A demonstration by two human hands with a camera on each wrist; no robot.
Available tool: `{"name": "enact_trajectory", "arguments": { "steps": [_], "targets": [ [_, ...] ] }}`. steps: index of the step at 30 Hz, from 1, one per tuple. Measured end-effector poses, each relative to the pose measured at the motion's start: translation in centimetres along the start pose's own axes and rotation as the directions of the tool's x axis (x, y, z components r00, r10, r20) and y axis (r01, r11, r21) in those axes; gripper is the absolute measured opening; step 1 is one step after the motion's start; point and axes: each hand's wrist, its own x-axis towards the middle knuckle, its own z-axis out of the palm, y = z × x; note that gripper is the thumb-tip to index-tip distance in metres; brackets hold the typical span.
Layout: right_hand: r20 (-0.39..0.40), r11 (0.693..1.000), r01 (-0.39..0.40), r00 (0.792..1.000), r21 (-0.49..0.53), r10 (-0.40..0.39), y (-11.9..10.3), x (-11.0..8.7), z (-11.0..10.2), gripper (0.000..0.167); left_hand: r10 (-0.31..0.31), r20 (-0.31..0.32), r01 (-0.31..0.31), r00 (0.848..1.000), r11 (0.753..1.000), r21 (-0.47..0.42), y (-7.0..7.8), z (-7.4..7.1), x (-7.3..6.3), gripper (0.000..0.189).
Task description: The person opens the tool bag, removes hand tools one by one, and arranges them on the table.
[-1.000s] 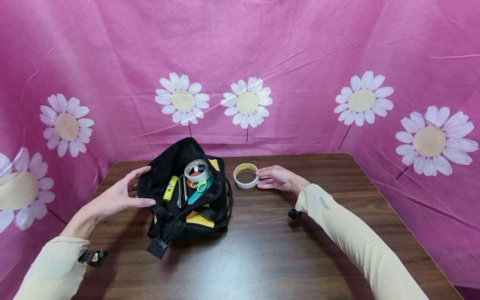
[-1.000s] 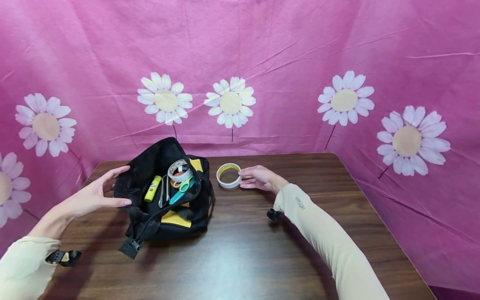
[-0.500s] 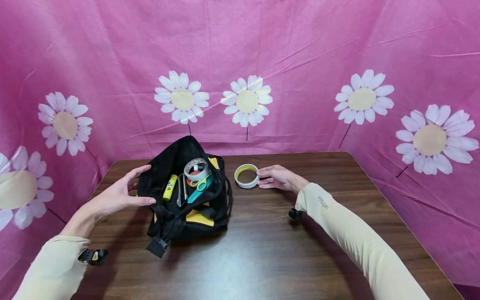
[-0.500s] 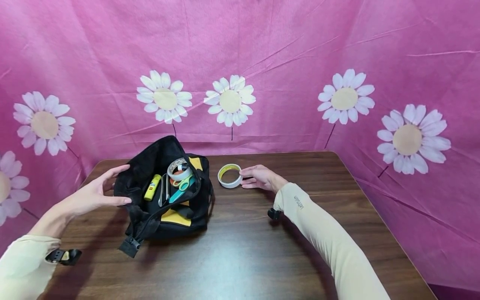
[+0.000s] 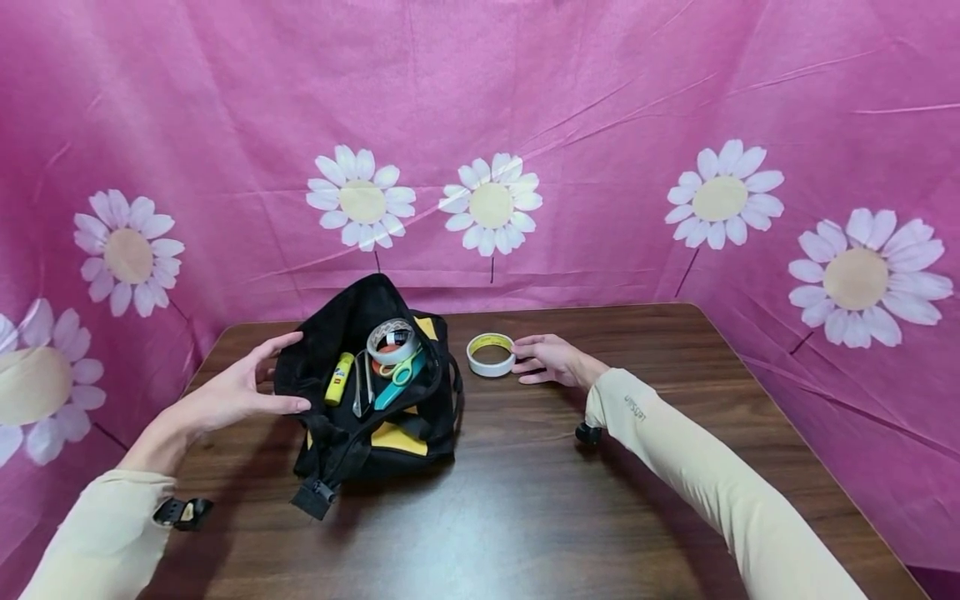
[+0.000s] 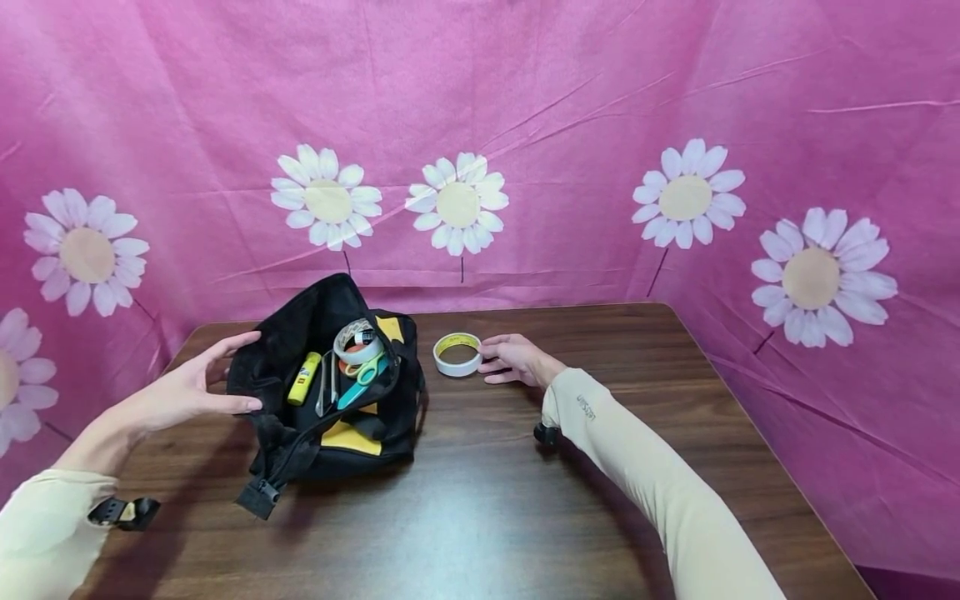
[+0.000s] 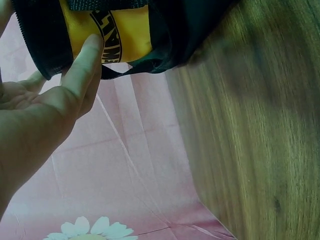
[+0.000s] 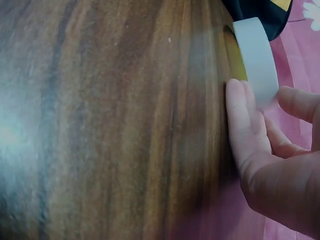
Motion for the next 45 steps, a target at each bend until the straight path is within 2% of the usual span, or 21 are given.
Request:
{"name": "enact_trajectory", "arguments": {
  "steps": [7, 18, 23, 29, 33, 37, 41, 45],
  "targets": [
    [0.009, 1.0, 0.003, 1.0, -0.015, -0.003, 0.2, -0.2, -0.2, 0.052, 0.008, 0.007, -0.008, 1.0, 0.999, -0.039, 0.1, 0.2, 0.1, 0.096],
    [0.012, 1.0, -0.019, 1.0, -0.002, 0.019, 0.9, -0.3, -0.3, 0.051, 0.011, 0.01, -0.011, 1.0, 1.0, -0.03, -0.1, 0.4, 0.2, 0.096],
    [0.029, 1.0, -0.017, 0.999, -0.011, 0.017, 0.3, -0.6, -0.4, 0.051, -0.006, 0.009, 0.006, 1.0, 1.0, -0.024, -0.1, 0.3, 0.5, 0.095],
    [0.035, 0.996, -0.047, 0.998, -0.073, 0.05, -1.9, -1.3, 0.7, 0.056, -0.012, 0.002, 0.013, 1.0, 0.999, -0.034, 0.0, -0.1, 0.3, 0.096],
    [0.065, 0.997, -0.023, 0.997, -0.074, 0.028, -3.7, -1.9, 1.8, 0.06, -0.013, -0.001, 0.013, 1.0, 0.999, -0.036, 0.2, -0.2, -0.1, 0.095],
    [0.112, 0.998, 0.024, 0.994, -0.057, -0.017, -5.9, -3.1, 2.8, 0.054, -0.009, 0.009, 0.009, 1.0, 0.998, -0.057, 0.1, 0.1, 0.0, 0.095],
    [0.189, 0.995, 0.101, 0.977, -0.004, -0.098, -8.6, -5.1, 4.5, 0.049, -0.003, 0.007, 0.004, 1.0, 0.998, -0.063, 0.0, 0.4, 0.0, 0.096],
    [0.264, 0.981, 0.178, 0.945, 0.078, -0.192, -11.4, -7.6, 6.4, 0.047, 0.005, 0.008, -0.004, 1.0, 0.999, -0.054, 0.2, 0.5, 0.2, 0.096]
  ]
}}
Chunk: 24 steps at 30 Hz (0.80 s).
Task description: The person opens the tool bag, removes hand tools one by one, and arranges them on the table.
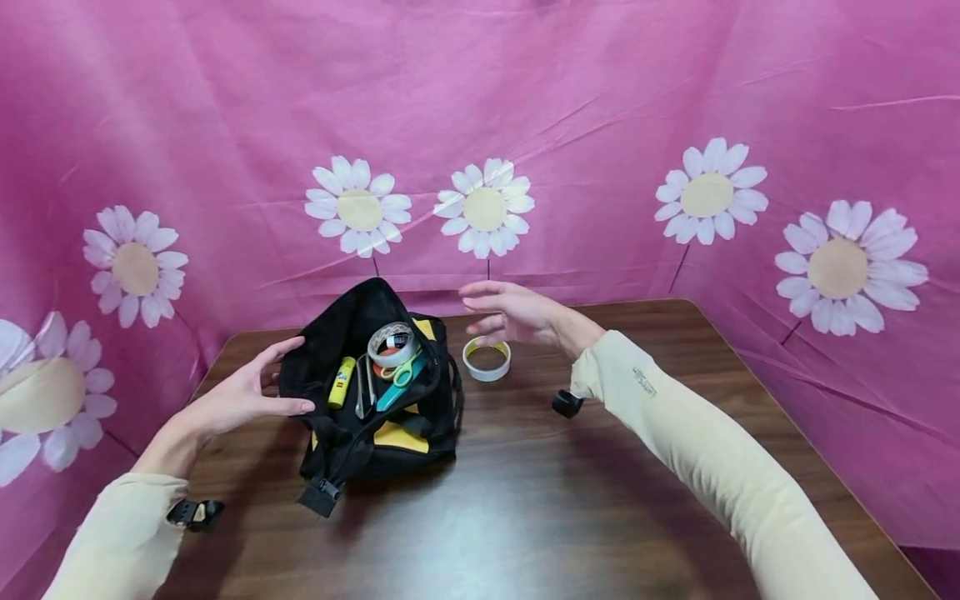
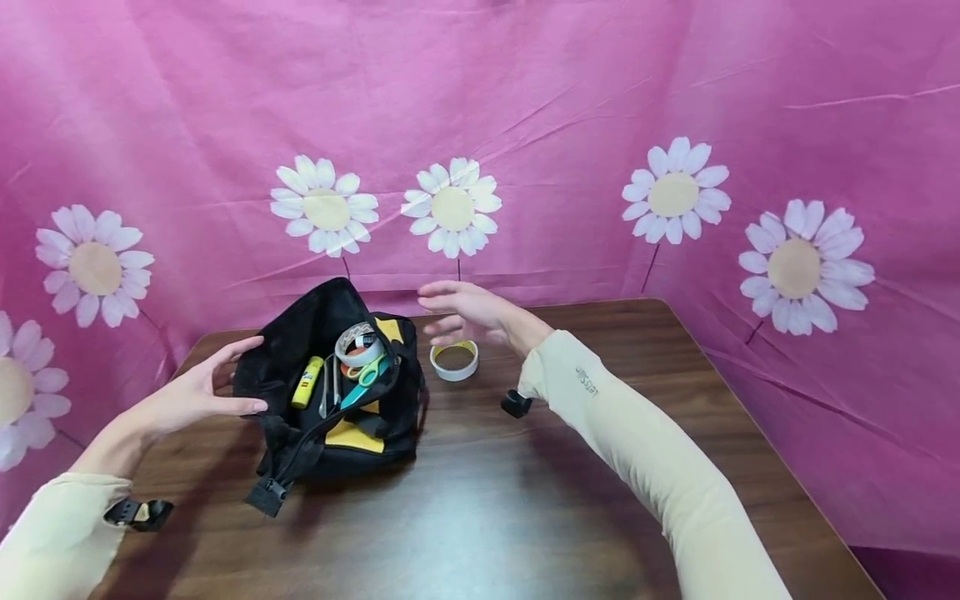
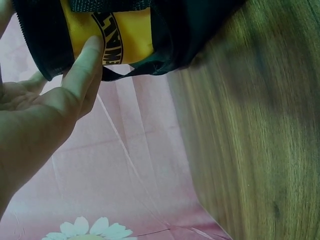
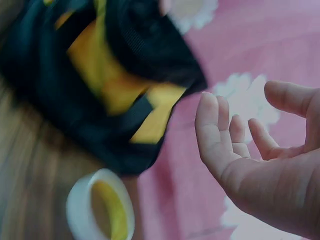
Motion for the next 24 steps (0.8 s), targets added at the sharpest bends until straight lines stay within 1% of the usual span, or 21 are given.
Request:
{"name": "enact_trajectory", "arguments": {
  "steps": [4, 9, 14, 18, 21, 24],
  "targets": [
    [0.073, 0.997, 0.057, 0.995, 0.054, -0.061, -2.1, -0.4, 2.8, 0.043, 0.009, -0.006, -0.009, 1.0, 1.0, 0.001, -0.1, 0.0, -0.1, 0.096],
    [0.151, 0.995, 0.065, 0.986, 0.078, -0.076, -3.1, -0.2, 5.9, 0.044, 0.012, -0.004, -0.012, 1.0, 1.0, -0.002, -0.2, -0.1, -0.1, 0.095],
    [0.194, 0.996, 0.053, 0.979, 0.074, -0.066, -3.1, 1.0, 8.4, 0.041, 0.021, -0.002, -0.021, 1.0, 1.0, -0.018, -0.2, -0.1, 0.0, 0.096],
    [0.219, 0.996, 0.041, 0.974, 0.076, -0.056, -3.0, 2.3, 9.9, 0.041, 0.018, -0.002, -0.018, 1.0, 0.999, -0.033, -0.3, 0.0, 0.0, 0.096],
    [0.22, 0.998, 0.025, 0.975, 0.064, -0.038, -2.6, 3.2, 10.8, 0.041, 0.018, -0.003, -0.018, 1.0, 0.998, -0.052, -0.3, 0.1, 0.0, 0.096],
    [0.208, 0.998, -0.013, 0.978, 0.056, 0.001, -1.8, 4.2, 11.2, 0.04, 0.02, -0.007, -0.02, 1.0, 0.998, -0.053, -0.4, 0.1, -0.1, 0.096]
  ]
}}
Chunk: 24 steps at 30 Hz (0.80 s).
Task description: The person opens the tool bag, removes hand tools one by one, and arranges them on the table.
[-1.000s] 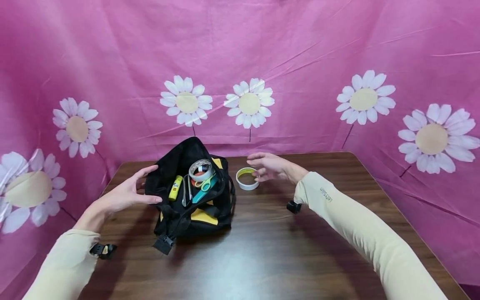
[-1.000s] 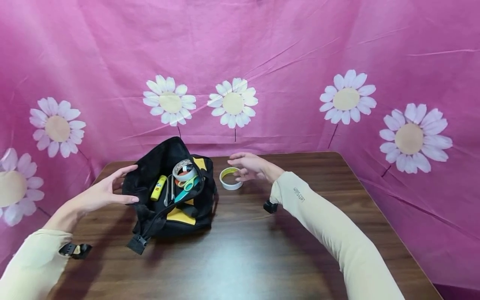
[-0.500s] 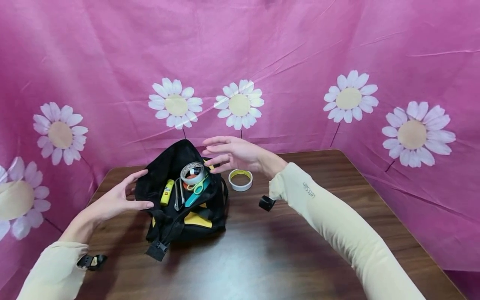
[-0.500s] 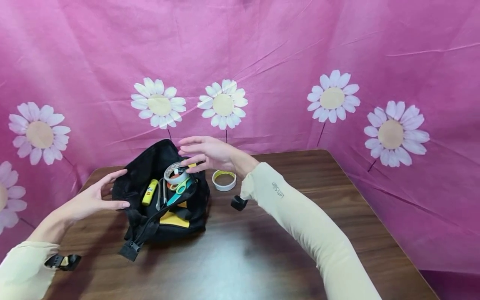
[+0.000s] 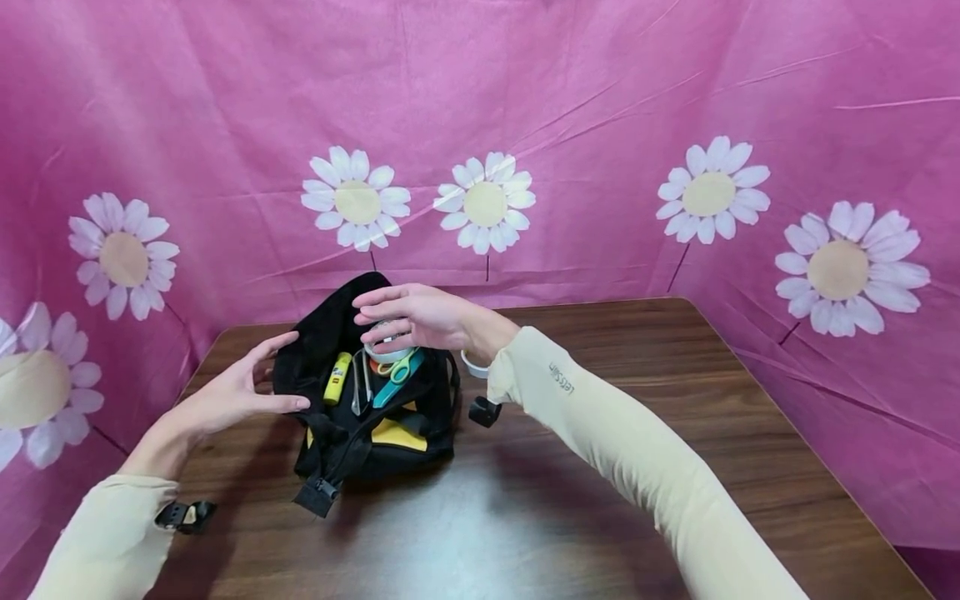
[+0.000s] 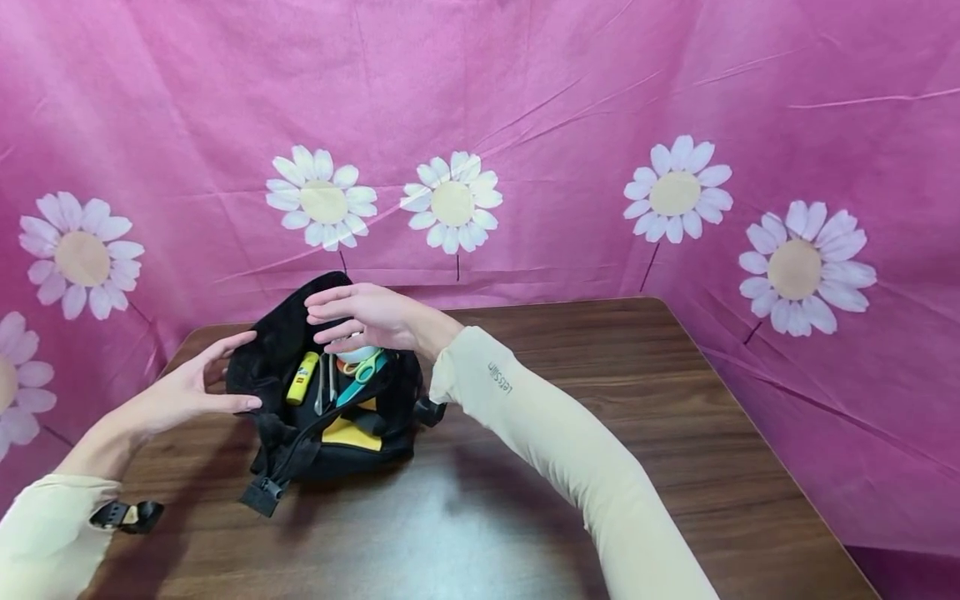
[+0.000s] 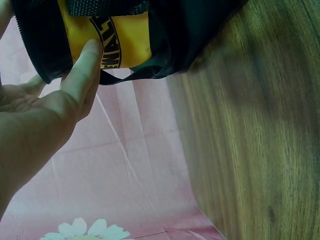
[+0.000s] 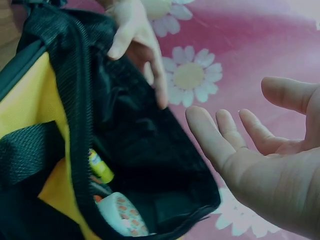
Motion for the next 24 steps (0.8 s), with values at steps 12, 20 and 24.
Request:
{"name": "enact_trajectory", "arguments": {
  "steps": [12, 20, 24],
  "targets": [
    [-0.026, 0.992, -0.122, 0.992, -0.02, 0.121, 4.5, 3.1, -0.6, 0.037, 0.008, 0.002, -0.008, 1.0, 1.0, 0.02, 0.1, -0.3, -0.1, 0.096],
    [-0.041, 0.985, -0.171, 0.985, -0.026, 0.169, 6.3, 4.2, -0.8, 0.04, -0.01, 0.0, 0.01, 1.0, 1.0, -0.003, 0.0, -0.1, 0.0, 0.097],
    [-0.042, 0.985, -0.173, 0.984, -0.023, 0.172, 6.9, 4.2, -0.9, 0.041, -0.018, 0.0, 0.018, 1.0, 1.0, -0.003, 0.0, 0.0, 0.1, 0.097]
  ]
}}
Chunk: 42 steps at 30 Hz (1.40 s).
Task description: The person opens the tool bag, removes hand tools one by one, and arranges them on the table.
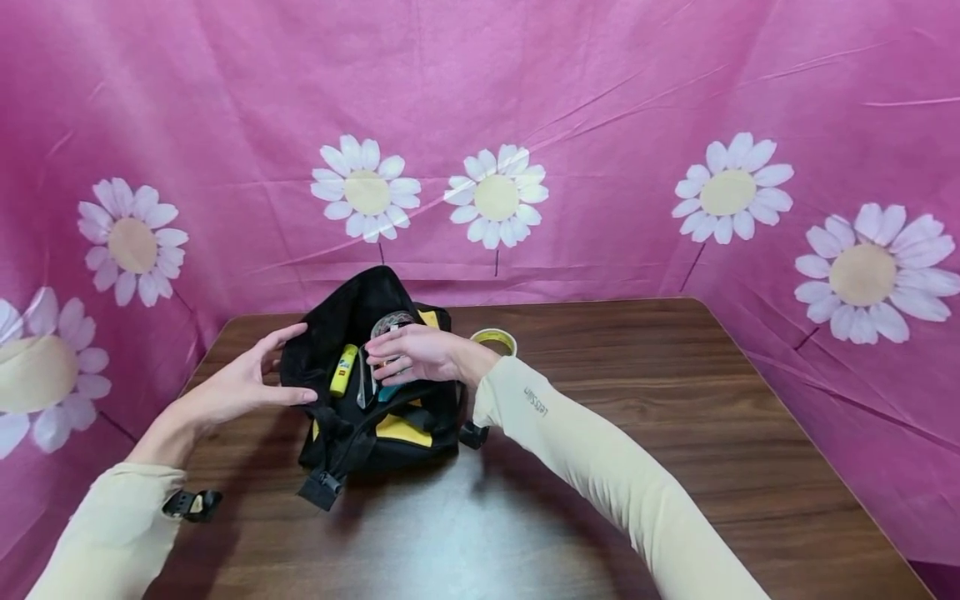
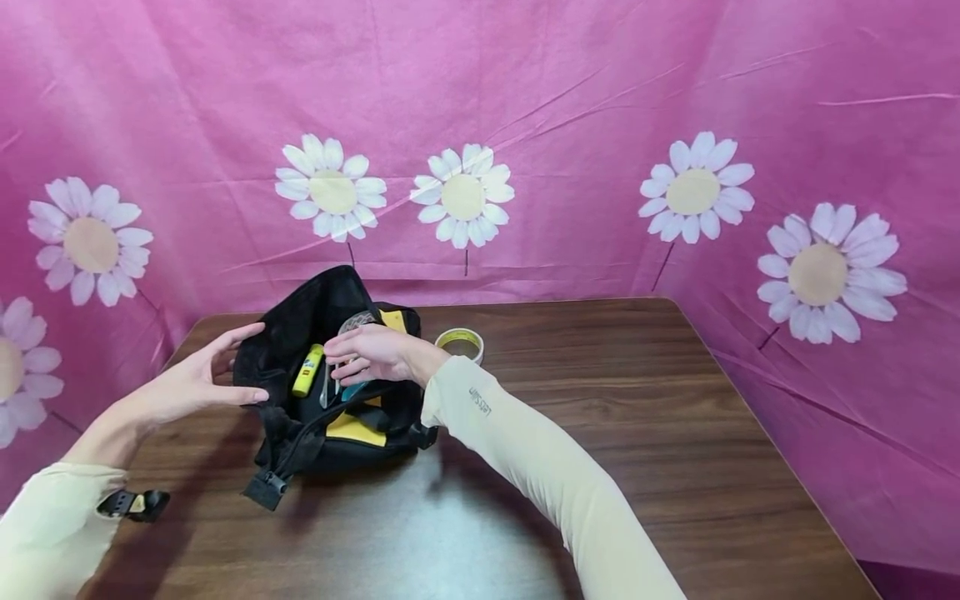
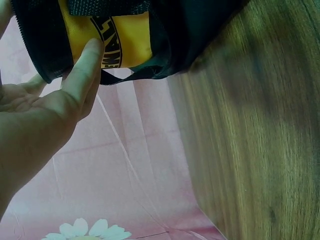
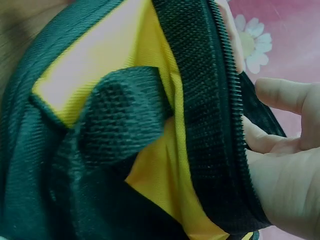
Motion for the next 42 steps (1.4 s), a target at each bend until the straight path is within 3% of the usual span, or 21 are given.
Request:
{"name": "enact_trajectory", "arguments": {
  "steps": [9, 23, 33, 42],
  "targets": [
    [0.029, 0.999, 0.028, 0.999, -0.036, -0.027, 1.6, 0.3, 0.3, 0.049, 0.004, -0.007, -0.004, 1.0, 1.0, 0.013, -0.2, 0.0, 0.1, 0.097],
    [-0.03, 0.999, 0.019, 0.999, 0.036, -0.018, 2.8, 1.6, 0.3, 0.053, 0.009, -0.036, -0.007, 0.999, 0.999, 0.046, -0.5, -0.1, -0.5, 0.094],
    [-0.123, 1.0, 0.009, 0.992, -0.006, -0.01, 2.5, 2.9, 0.1, 0.051, -0.006, -0.041, 0.008, 0.999, 0.999, 0.039, -0.6, -0.1, -0.4, 0.094],
    [-0.148, 0.999, -0.036, 0.988, -0.005, 0.034, 3.0, 4.4, 0.1, 0.052, -0.005, -0.039, 0.006, 0.999, 1.0, 0.024, -0.7, 0.0, -0.3, 0.093]
  ]
}}
